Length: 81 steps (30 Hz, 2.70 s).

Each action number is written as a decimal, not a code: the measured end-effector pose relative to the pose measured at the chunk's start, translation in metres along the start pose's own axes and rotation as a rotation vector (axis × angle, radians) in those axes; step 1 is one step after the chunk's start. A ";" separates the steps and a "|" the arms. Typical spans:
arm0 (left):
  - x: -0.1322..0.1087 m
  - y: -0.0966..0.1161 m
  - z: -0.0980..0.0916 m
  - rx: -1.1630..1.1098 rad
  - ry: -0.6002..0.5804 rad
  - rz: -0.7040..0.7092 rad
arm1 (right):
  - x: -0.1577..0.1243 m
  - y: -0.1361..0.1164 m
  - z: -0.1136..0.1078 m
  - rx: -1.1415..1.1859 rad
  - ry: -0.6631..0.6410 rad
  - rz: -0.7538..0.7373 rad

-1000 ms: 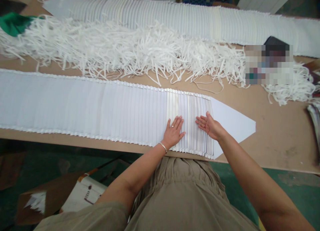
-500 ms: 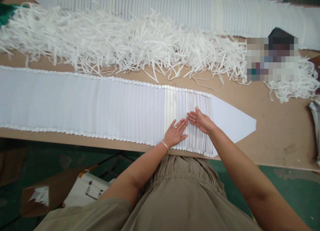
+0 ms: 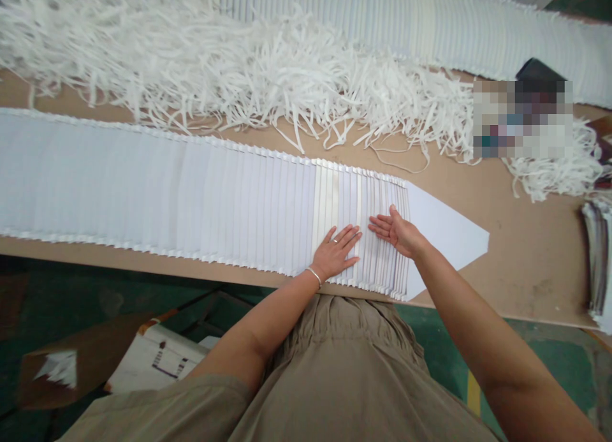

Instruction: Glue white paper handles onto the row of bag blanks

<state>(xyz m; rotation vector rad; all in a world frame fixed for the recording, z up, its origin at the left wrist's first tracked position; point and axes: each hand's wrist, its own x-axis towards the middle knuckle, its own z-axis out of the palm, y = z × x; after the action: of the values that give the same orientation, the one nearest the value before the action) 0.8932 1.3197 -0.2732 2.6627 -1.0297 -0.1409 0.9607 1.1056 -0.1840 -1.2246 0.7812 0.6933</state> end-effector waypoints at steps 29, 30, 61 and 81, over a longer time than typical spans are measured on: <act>0.015 0.032 -0.002 0.022 0.008 -0.014 | -0.004 -0.004 -0.034 -0.053 -0.073 -0.074; 0.015 0.034 0.000 0.027 -0.002 -0.004 | -0.004 -0.004 -0.039 -0.048 -0.067 -0.051; 0.028 0.058 0.012 0.008 0.038 -0.051 | -0.004 -0.010 -0.071 -0.095 -0.075 -0.100; 0.047 0.081 0.035 0.078 0.015 0.035 | -0.004 -0.010 -0.110 -0.111 -0.085 -0.040</act>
<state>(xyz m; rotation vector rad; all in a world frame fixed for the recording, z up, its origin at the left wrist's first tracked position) 0.8691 1.2232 -0.2817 2.7095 -1.0981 -0.0750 0.9504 0.9958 -0.1921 -1.2992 0.6538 0.7595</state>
